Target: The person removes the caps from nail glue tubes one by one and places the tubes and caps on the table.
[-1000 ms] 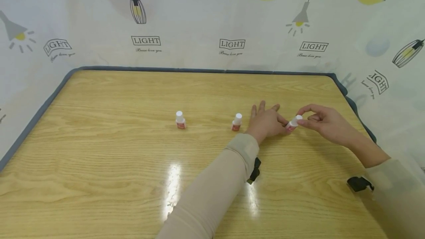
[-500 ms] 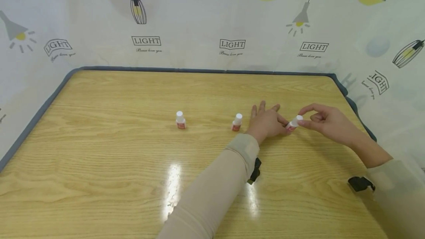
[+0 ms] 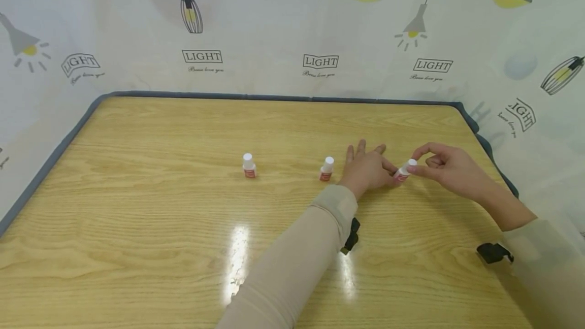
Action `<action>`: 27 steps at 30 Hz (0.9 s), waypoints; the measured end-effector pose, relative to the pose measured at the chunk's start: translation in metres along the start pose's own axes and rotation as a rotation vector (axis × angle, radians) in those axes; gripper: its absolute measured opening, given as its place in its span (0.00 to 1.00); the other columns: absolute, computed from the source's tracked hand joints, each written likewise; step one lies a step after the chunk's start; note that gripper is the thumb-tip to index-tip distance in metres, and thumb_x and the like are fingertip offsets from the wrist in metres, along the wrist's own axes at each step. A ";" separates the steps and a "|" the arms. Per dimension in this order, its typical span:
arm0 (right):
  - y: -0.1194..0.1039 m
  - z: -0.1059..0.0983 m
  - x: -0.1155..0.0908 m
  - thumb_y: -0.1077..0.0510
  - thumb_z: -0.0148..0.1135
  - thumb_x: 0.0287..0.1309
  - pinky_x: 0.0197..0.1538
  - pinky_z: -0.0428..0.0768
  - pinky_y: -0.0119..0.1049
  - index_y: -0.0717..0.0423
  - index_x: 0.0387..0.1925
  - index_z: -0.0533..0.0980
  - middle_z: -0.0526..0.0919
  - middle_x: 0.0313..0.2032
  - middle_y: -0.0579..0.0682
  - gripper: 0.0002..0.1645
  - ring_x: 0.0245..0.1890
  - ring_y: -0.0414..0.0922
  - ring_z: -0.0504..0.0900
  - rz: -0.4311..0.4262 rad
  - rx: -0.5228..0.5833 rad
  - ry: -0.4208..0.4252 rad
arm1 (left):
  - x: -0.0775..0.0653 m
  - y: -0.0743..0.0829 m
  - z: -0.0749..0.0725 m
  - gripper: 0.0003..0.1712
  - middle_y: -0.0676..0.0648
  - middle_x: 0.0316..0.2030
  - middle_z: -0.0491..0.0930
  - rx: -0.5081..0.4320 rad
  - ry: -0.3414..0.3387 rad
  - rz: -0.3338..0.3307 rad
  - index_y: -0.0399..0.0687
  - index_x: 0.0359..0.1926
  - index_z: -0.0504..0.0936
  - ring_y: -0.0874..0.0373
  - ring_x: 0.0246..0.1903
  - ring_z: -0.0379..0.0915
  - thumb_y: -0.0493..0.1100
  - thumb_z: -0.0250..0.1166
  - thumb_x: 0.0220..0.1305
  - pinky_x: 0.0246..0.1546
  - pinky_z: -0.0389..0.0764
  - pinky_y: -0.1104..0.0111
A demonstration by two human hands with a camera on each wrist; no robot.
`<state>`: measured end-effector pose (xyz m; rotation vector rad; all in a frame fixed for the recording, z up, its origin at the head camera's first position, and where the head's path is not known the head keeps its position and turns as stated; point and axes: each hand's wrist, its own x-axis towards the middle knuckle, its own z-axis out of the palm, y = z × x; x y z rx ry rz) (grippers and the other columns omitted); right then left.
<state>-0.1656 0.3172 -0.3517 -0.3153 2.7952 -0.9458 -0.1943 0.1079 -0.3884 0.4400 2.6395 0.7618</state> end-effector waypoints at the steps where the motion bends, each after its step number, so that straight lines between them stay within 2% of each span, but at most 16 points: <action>1: 0.000 0.000 0.000 0.43 0.68 0.72 0.18 0.61 0.37 0.48 0.53 0.80 0.56 0.16 0.38 0.17 0.15 0.35 0.54 -0.001 0.000 0.000 | 0.000 0.000 0.000 0.16 0.67 0.84 0.53 -0.001 0.001 -0.002 0.83 0.53 0.89 0.51 0.88 0.28 0.67 0.73 0.65 0.88 0.31 0.55; 7: 0.000 -0.001 -0.001 0.43 0.64 0.75 0.18 0.62 0.37 0.48 0.57 0.80 0.58 0.15 0.39 0.19 0.14 0.36 0.55 -0.017 0.003 -0.008 | 0.001 0.000 0.002 0.16 0.67 0.84 0.53 0.001 0.006 0.001 0.83 0.53 0.90 0.51 0.88 0.29 0.66 0.73 0.65 0.88 0.31 0.54; 15: 0.003 -0.001 -0.003 0.46 0.64 0.76 0.18 0.63 0.38 0.50 0.61 0.80 0.58 0.15 0.39 0.20 0.14 0.36 0.55 -0.039 0.014 -0.018 | 0.002 0.001 0.002 0.15 0.67 0.84 0.54 0.008 0.006 0.004 0.82 0.52 0.90 0.51 0.88 0.29 0.66 0.73 0.66 0.88 0.32 0.55; 27: 0.003 0.001 -0.002 0.44 0.63 0.77 0.16 0.61 0.37 0.51 0.59 0.79 0.57 0.14 0.38 0.20 0.13 0.35 0.53 -0.038 0.019 -0.020 | 0.000 0.000 0.001 0.16 0.65 0.84 0.54 0.009 0.009 0.018 0.81 0.54 0.90 0.49 0.88 0.30 0.69 0.69 0.68 0.88 0.34 0.53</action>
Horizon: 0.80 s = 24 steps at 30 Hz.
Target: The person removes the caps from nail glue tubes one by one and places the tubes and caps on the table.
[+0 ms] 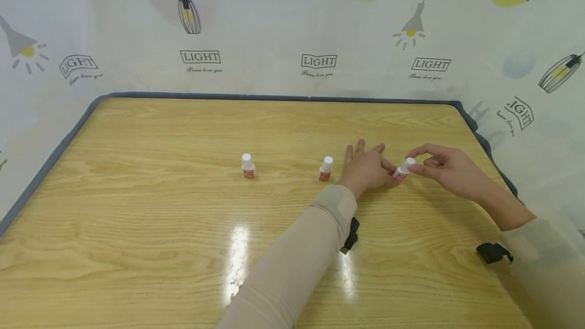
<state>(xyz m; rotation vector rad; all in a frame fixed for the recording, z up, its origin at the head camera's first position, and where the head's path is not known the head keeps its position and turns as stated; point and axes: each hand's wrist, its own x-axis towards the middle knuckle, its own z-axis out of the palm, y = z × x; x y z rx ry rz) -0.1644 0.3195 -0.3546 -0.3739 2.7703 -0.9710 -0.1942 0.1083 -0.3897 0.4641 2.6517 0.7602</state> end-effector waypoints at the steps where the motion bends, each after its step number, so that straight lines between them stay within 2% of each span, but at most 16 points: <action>1: 0.001 0.000 0.000 0.44 0.63 0.77 0.17 0.61 0.37 0.51 0.59 0.79 0.58 0.14 0.38 0.20 0.13 0.36 0.53 -0.001 0.001 0.000 | -0.001 0.000 0.000 0.16 0.65 0.84 0.54 -0.001 0.000 0.001 0.81 0.54 0.90 0.49 0.88 0.30 0.68 0.69 0.68 0.88 0.33 0.53; 9: 0.005 -0.002 -0.003 0.48 0.63 0.77 0.18 0.63 0.38 0.51 0.61 0.81 0.59 0.15 0.39 0.19 0.13 0.38 0.55 -0.019 -0.004 0.014 | 0.000 0.000 0.002 0.15 0.65 0.84 0.54 -0.021 -0.001 -0.003 0.80 0.53 0.90 0.49 0.88 0.30 0.67 0.71 0.67 0.88 0.32 0.53; 18: 0.010 -0.001 -0.002 0.56 0.64 0.76 0.21 0.65 0.38 0.51 0.62 0.82 0.60 0.14 0.40 0.18 0.13 0.37 0.57 -0.088 -0.035 0.041 | 0.001 0.002 0.002 0.16 0.66 0.84 0.53 -0.027 -0.015 -0.005 0.80 0.53 0.90 0.51 0.88 0.28 0.67 0.72 0.66 0.88 0.30 0.54; 20: 0.011 0.000 -0.001 0.56 0.64 0.76 0.20 0.66 0.38 0.50 0.63 0.82 0.60 0.14 0.40 0.18 0.13 0.37 0.58 -0.095 -0.035 0.047 | 0.007 0.001 0.006 0.15 0.67 0.84 0.52 -0.031 -0.015 -0.011 0.81 0.52 0.90 0.51 0.88 0.27 0.66 0.72 0.66 0.87 0.30 0.53; 24: 0.011 0.002 0.000 0.55 0.64 0.76 0.18 0.64 0.38 0.49 0.66 0.80 0.60 0.14 0.40 0.20 0.12 0.37 0.56 -0.081 -0.003 0.034 | 0.010 0.000 0.006 0.15 0.66 0.84 0.52 -0.024 -0.014 -0.009 0.81 0.53 0.90 0.50 0.88 0.28 0.67 0.71 0.67 0.87 0.31 0.53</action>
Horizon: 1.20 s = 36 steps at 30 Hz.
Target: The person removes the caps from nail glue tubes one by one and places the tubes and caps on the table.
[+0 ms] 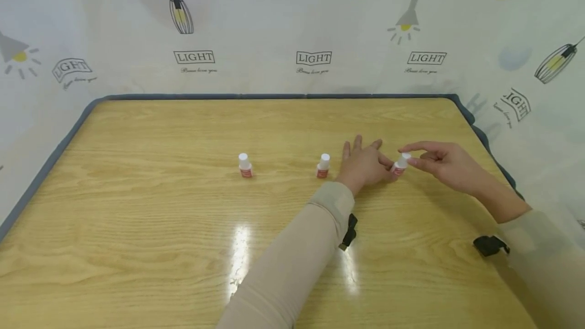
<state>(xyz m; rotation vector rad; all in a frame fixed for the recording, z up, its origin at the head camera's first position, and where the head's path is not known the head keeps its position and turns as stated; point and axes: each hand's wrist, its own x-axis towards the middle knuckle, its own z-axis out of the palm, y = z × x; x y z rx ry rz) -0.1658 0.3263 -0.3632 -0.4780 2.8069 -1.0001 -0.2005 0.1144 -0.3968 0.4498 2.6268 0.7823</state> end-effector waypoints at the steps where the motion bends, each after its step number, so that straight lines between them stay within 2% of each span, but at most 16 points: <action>1: -0.001 0.000 0.001 0.53 0.64 0.76 0.17 0.63 0.38 0.49 0.66 0.79 0.59 0.14 0.39 0.21 0.12 0.37 0.55 0.014 0.008 -0.010 | 0.001 0.000 0.000 0.15 0.66 0.84 0.52 0.006 0.000 0.000 0.82 0.53 0.90 0.50 0.88 0.28 0.67 0.71 0.67 0.87 0.31 0.52; 3: -0.002 -0.001 0.002 0.49 0.65 0.75 0.17 0.62 0.38 0.50 0.66 0.77 0.58 0.14 0.39 0.23 0.13 0.36 0.53 0.053 0.024 -0.032 | -0.004 0.001 -0.004 0.16 0.64 0.85 0.52 0.006 -0.007 0.009 0.81 0.54 0.90 0.49 0.88 0.28 0.68 0.70 0.67 0.87 0.30 0.52; 6: -0.005 -0.002 0.004 0.43 0.67 0.73 0.18 0.61 0.37 0.50 0.62 0.76 0.55 0.14 0.38 0.25 0.14 0.35 0.52 0.109 0.024 -0.044 | 0.000 0.000 -0.003 0.16 0.66 0.85 0.51 0.002 -0.012 0.004 0.82 0.54 0.89 0.50 0.88 0.26 0.69 0.70 0.67 0.87 0.29 0.52; 9: -0.006 -0.001 0.006 0.42 0.67 0.73 0.18 0.61 0.37 0.50 0.58 0.77 0.57 0.14 0.38 0.22 0.14 0.35 0.53 0.125 0.012 -0.029 | 0.001 0.000 -0.003 0.16 0.66 0.84 0.51 0.002 0.002 0.008 0.82 0.54 0.90 0.50 0.88 0.27 0.68 0.71 0.67 0.87 0.29 0.52; 18: -0.009 -0.001 0.005 0.47 0.64 0.77 0.18 0.60 0.35 0.50 0.59 0.79 0.59 0.14 0.39 0.18 0.13 0.35 0.54 0.084 -0.006 -0.017 | -0.004 0.000 -0.005 0.18 0.64 0.85 0.53 -0.003 0.006 0.015 0.78 0.56 0.89 0.49 0.88 0.28 0.66 0.72 0.67 0.88 0.30 0.52; 26: -0.009 -0.009 0.001 0.52 0.65 0.76 0.16 0.58 0.38 0.51 0.58 0.80 0.58 0.13 0.37 0.15 0.12 0.35 0.53 0.052 0.004 0.062 | -0.004 0.002 -0.003 0.18 0.65 0.84 0.54 0.008 0.011 0.005 0.80 0.55 0.89 0.49 0.88 0.29 0.68 0.71 0.67 0.88 0.31 0.53; 31: -0.012 -0.014 -0.001 0.47 0.64 0.76 0.18 0.61 0.39 0.49 0.59 0.80 0.58 0.14 0.39 0.17 0.13 0.38 0.55 0.102 0.003 0.078 | -0.002 0.002 -0.002 0.18 0.65 0.84 0.54 0.007 0.016 0.003 0.81 0.55 0.89 0.50 0.88 0.29 0.68 0.71 0.66 0.88 0.32 0.53; 36: -0.014 -0.015 -0.003 0.47 0.65 0.75 0.17 0.61 0.38 0.48 0.57 0.81 0.57 0.13 0.39 0.16 0.12 0.39 0.54 0.105 0.007 0.109 | -0.003 0.002 -0.003 0.17 0.65 0.84 0.54 0.007 0.019 0.009 0.80 0.55 0.90 0.50 0.88 0.29 0.66 0.71 0.67 0.88 0.32 0.53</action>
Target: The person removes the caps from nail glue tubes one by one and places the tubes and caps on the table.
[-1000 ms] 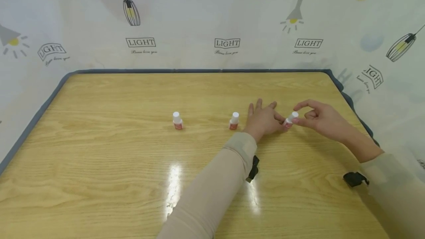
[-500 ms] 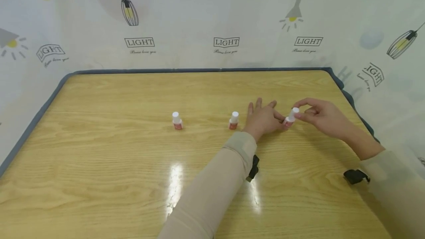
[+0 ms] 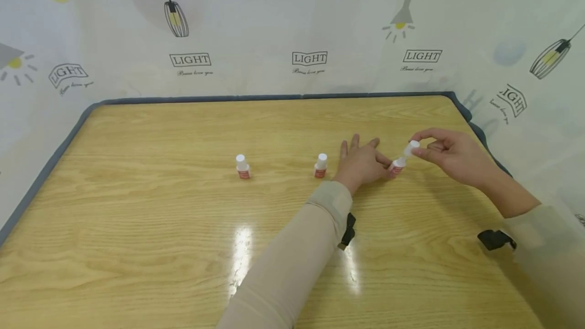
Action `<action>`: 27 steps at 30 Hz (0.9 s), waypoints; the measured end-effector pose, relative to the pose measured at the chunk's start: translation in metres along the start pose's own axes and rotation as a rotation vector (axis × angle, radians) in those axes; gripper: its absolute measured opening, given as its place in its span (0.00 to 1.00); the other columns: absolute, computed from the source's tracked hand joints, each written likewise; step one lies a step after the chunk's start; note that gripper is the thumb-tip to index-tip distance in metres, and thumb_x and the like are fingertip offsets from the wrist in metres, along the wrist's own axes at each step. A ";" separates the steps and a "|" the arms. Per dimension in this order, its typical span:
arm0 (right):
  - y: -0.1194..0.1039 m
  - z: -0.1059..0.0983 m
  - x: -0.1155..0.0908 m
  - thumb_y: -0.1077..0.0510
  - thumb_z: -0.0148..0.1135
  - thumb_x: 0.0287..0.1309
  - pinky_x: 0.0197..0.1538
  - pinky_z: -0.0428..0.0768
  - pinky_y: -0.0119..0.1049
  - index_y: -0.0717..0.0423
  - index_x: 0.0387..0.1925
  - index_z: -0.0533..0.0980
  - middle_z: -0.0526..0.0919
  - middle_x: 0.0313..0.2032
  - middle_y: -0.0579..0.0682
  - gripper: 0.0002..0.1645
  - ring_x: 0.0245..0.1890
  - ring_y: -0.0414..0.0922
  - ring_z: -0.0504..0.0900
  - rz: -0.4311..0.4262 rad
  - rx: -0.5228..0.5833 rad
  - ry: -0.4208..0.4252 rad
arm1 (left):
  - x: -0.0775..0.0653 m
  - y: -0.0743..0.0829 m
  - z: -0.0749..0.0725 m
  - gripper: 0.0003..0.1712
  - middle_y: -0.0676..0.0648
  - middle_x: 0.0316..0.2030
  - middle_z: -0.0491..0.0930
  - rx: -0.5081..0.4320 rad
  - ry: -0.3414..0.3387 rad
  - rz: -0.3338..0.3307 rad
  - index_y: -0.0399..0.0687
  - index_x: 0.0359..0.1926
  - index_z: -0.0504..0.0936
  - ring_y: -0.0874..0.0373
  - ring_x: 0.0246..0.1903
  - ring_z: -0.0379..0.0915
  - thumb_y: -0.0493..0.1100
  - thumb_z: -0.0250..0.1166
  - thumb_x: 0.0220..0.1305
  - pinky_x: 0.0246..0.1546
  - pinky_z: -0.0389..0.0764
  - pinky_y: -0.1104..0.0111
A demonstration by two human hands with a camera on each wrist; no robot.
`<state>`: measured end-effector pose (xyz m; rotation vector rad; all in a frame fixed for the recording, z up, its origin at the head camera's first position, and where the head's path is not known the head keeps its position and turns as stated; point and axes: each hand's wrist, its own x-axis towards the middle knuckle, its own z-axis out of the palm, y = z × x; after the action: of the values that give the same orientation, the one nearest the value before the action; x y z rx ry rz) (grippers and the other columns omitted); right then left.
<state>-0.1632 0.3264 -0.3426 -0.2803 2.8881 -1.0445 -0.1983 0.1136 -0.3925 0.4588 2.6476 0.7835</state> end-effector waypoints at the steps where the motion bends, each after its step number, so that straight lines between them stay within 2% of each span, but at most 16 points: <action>1: 0.000 0.000 0.000 0.48 0.65 0.75 0.16 0.60 0.39 0.49 0.57 0.81 0.57 0.13 0.39 0.15 0.12 0.39 0.54 -0.008 0.003 -0.001 | -0.001 0.000 0.000 0.16 0.65 0.84 0.54 -0.001 -0.001 -0.001 0.80 0.55 0.90 0.50 0.88 0.29 0.66 0.71 0.67 0.88 0.32 0.53; 6: 0.002 -0.003 0.000 0.51 0.65 0.76 0.16 0.59 0.40 0.51 0.58 0.80 0.56 0.14 0.38 0.16 0.12 0.39 0.53 -0.041 0.005 0.003 | -0.001 0.000 -0.002 0.16 0.65 0.84 0.54 0.000 0.002 -0.004 0.80 0.54 0.90 0.50 0.88 0.29 0.65 0.72 0.67 0.88 0.32 0.54; 10: 0.001 -0.004 0.000 0.50 0.64 0.76 0.16 0.59 0.39 0.50 0.59 0.80 0.56 0.14 0.38 0.16 0.12 0.38 0.53 -0.023 0.000 0.006 | -0.001 0.000 -0.002 0.16 0.65 0.84 0.54 0.006 0.002 -0.007 0.80 0.54 0.90 0.50 0.88 0.29 0.65 0.72 0.67 0.88 0.32 0.54; 19: 0.000 -0.005 0.000 0.51 0.64 0.76 0.18 0.59 0.40 0.53 0.59 0.81 0.55 0.14 0.37 0.17 0.12 0.40 0.53 -0.046 -0.049 0.018 | -0.003 0.002 -0.002 0.15 0.65 0.84 0.54 0.005 0.000 -0.005 0.80 0.54 0.90 0.50 0.88 0.29 0.66 0.71 0.68 0.88 0.32 0.54; 27: 0.001 -0.001 0.001 0.52 0.65 0.76 0.17 0.60 0.40 0.51 0.58 0.81 0.56 0.14 0.38 0.15 0.12 0.39 0.54 -0.058 -0.023 0.023 | -0.003 0.000 -0.001 0.16 0.64 0.84 0.54 0.004 0.005 -0.007 0.80 0.54 0.90 0.50 0.88 0.30 0.67 0.71 0.68 0.88 0.32 0.53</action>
<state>-0.1643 0.3278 -0.3421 -0.3571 2.9308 -1.0303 -0.1960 0.1122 -0.3909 0.4497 2.6545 0.7779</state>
